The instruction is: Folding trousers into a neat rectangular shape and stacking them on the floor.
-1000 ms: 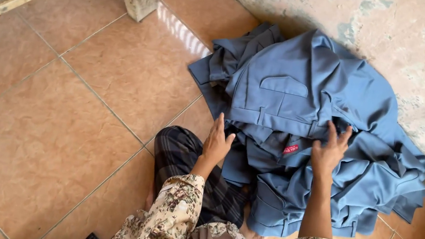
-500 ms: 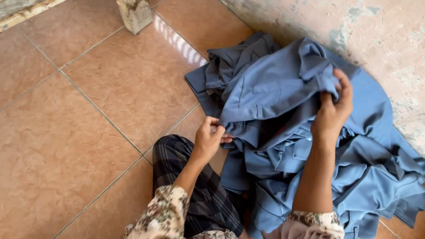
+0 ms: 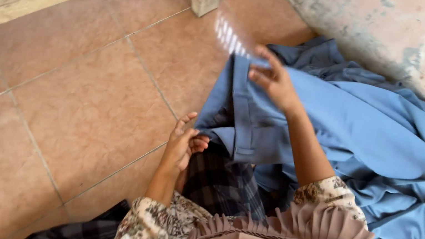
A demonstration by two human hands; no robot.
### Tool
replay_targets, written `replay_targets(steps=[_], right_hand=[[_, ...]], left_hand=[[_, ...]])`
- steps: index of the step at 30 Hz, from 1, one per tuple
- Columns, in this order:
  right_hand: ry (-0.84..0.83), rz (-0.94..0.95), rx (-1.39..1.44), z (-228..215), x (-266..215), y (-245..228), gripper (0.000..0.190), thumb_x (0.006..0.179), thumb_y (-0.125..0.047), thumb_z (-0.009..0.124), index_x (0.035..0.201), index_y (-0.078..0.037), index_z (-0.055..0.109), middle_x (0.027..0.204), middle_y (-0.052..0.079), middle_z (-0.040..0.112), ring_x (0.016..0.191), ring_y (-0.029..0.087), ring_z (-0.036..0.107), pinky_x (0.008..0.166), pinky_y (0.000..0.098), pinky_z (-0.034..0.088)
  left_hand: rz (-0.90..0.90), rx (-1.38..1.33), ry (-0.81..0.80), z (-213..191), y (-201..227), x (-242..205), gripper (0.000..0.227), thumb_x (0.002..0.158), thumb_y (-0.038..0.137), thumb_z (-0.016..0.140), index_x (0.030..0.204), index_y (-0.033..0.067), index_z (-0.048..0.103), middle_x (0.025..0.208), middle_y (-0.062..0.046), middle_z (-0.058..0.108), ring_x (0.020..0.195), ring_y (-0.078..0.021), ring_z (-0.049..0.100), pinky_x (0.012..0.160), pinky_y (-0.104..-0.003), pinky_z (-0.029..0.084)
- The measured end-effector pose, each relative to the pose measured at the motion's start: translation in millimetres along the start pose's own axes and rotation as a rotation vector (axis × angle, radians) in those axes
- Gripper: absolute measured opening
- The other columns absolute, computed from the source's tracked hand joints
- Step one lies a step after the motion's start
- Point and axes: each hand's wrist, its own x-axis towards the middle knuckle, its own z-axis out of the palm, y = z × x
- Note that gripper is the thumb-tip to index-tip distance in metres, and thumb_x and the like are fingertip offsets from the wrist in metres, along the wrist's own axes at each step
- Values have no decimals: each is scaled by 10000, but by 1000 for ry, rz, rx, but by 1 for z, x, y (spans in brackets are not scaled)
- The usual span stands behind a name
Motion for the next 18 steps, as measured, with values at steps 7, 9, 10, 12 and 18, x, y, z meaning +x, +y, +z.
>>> replay_targets(steps=[7,9,10,12,18], right_hand=[[-165,-229,-895,46,-148,14,468,891,-386,740,1339,-274,664,1411,63,584,1320,330,536,1062,488,412],[-192,-254,-1052,48,-187,20,523,857,-496,742,1349,-339,656,1473,27,534,1322,290,509,1068,472,363],[-123,-325,-1171,46,-202,25,597,827,-483,763,1383,-316,625,1531,61,480,1389,301,449,1123,491,293],[-56,-398,-1288,35,-221,39,673,796,-469,785,1417,-294,594,1590,96,427,1457,312,390,1177,511,224],[151,-340,-1119,19,-206,61,276,923,-187,737,1198,-191,717,1413,82,601,1293,271,554,1128,462,319]], left_hand=[[-147,38,99,-45,-51,41,366,941,99,519,1275,211,618,834,-245,755,688,-240,774,564,-294,636],[-145,41,95,-43,-48,43,363,946,107,518,1278,207,624,841,-247,754,691,-244,775,567,-298,637],[-132,100,77,-40,-45,41,353,964,143,506,1289,201,629,828,-257,745,659,-257,769,533,-305,632],[-117,156,61,-30,-30,28,348,981,179,493,1300,196,633,816,-268,736,627,-271,764,499,-312,627],[460,959,-35,8,10,-10,822,706,-46,646,1489,180,538,1273,-239,525,1108,-378,606,780,-334,647]])
